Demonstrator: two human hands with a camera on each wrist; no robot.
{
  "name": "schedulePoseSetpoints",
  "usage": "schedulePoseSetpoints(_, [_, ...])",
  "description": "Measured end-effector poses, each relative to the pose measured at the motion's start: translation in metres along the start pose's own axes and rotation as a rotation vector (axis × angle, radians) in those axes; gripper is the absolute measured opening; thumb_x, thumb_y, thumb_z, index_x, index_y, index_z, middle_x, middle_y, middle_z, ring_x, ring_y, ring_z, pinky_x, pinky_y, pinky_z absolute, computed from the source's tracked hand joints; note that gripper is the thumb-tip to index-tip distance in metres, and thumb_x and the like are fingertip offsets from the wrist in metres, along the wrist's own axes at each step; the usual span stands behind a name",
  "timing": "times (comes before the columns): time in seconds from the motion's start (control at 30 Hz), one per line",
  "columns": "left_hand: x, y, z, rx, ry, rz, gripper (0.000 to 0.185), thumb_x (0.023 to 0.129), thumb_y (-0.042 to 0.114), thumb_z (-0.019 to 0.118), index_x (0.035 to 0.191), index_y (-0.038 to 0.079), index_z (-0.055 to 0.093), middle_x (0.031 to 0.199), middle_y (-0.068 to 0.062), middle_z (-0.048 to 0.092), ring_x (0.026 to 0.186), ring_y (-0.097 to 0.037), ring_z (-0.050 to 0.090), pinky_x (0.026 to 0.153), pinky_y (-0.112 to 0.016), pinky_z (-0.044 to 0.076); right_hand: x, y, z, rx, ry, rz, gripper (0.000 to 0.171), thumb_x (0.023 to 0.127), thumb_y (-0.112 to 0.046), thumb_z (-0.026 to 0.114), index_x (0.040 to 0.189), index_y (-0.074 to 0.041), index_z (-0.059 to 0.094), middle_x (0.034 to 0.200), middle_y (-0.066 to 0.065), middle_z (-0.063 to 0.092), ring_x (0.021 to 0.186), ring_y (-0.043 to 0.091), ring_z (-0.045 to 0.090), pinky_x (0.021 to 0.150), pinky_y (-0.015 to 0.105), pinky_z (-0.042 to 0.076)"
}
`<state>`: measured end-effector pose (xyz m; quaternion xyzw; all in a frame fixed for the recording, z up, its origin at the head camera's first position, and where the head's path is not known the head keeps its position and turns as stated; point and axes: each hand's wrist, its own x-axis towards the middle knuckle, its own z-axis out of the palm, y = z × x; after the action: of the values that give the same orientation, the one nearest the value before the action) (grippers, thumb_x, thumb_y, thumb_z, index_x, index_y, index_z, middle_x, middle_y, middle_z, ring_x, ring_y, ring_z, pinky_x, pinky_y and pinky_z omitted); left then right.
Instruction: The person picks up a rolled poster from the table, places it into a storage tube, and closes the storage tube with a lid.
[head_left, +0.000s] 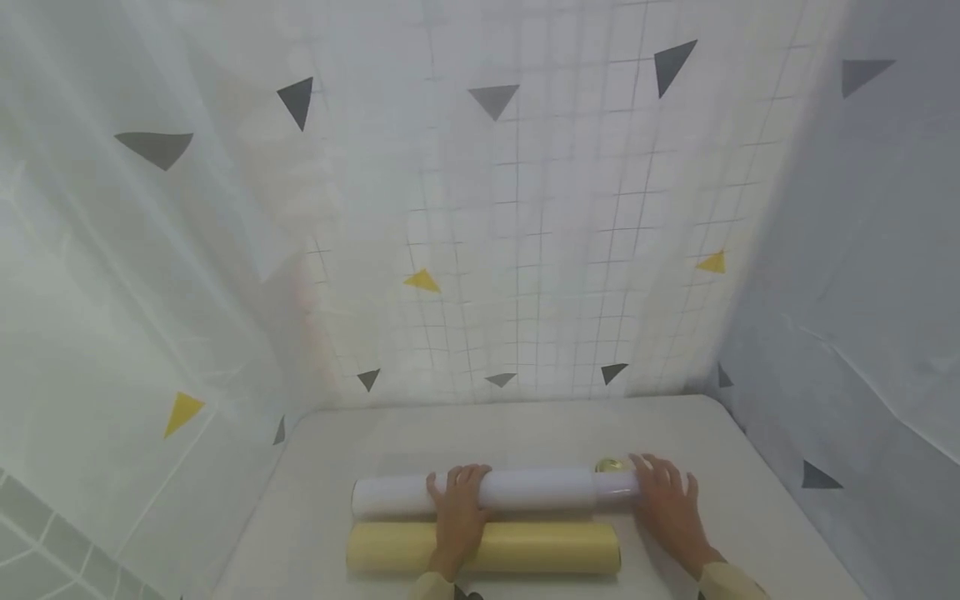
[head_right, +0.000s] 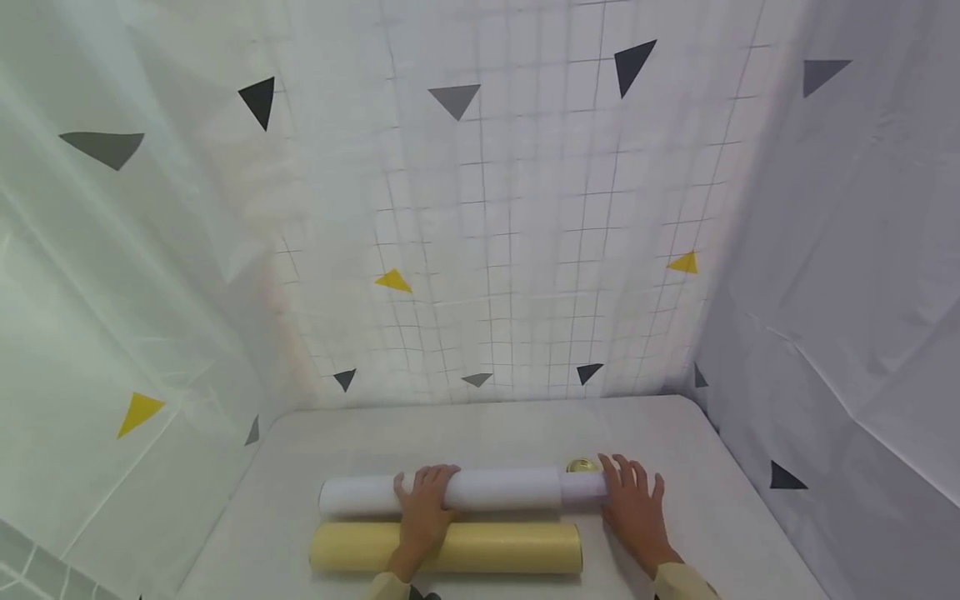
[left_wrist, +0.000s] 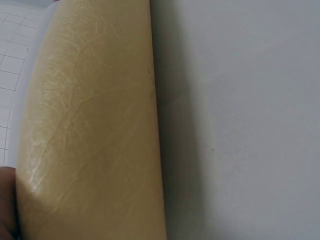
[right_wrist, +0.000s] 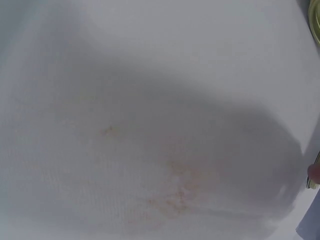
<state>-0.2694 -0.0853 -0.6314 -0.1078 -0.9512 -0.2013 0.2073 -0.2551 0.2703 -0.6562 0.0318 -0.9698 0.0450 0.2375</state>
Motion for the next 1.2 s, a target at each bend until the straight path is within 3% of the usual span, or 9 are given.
schedulePoseSetpoints(0.2, [-0.001,0.0,0.001,0.005,-0.003,0.004,0.068,0.064,0.019,0.092,0.126,0.023,0.066,0.126,0.002,0.071,0.124,-0.026,0.058,0.113,-0.075,0.022,-0.002,0.0,0.001,-0.008,-0.054,0.079,0.067,0.082,-0.017,0.082,0.139,-0.003,0.05,0.134,0.028,0.059,0.122,0.05,0.056,0.103,0.079,0.037])
schedulePoseSetpoints(0.47, [-0.003,0.0,0.003,0.023,-0.021,-0.005,0.07,0.064,0.023,0.093,0.128,0.024,0.064,0.13,0.004,0.07,0.127,-0.025,0.057,0.114,-0.075,0.022,0.003,-0.003,-0.008,0.044,-0.116,0.086,0.051,0.084,-0.01,0.08,0.129,0.0,0.058,0.127,0.026,0.063,0.113,0.045,0.063,0.095,0.067,0.048])
schedulePoseSetpoints(0.83, [-0.001,0.001,-0.001,0.012,-0.032,-0.021,0.068,0.065,0.021,0.092,0.127,0.024,0.065,0.13,0.003,0.07,0.126,-0.026,0.057,0.115,-0.075,0.022,0.008,-0.012,-0.006,0.137,-0.052,0.022,0.047,0.082,-0.007,0.081,0.124,-0.001,0.059,0.122,0.024,0.066,0.104,0.041,0.068,0.089,0.06,0.056])
schedulePoseSetpoints(0.97, [-0.002,0.001,-0.001,0.013,-0.035,-0.024,0.068,0.066,0.021,0.092,0.128,0.025,0.065,0.131,0.004,0.07,0.127,-0.025,0.057,0.116,-0.075,0.021,0.01,-0.02,-0.005,0.174,-0.054,0.016,0.049,0.081,-0.002,0.079,0.125,0.0,0.06,0.125,0.025,0.065,0.106,0.041,0.068,0.09,0.059,0.057])
schedulePoseSetpoints(1.2, [-0.003,0.002,-0.002,0.013,-0.027,-0.024,0.068,0.066,0.021,0.092,0.127,0.025,0.065,0.13,0.004,0.07,0.126,-0.025,0.057,0.115,-0.075,0.021,0.01,-0.033,-0.009,0.305,-0.138,0.063,0.052,0.083,-0.004,0.079,0.131,-0.001,0.058,0.134,0.025,0.061,0.119,0.043,0.064,0.098,0.065,0.052])
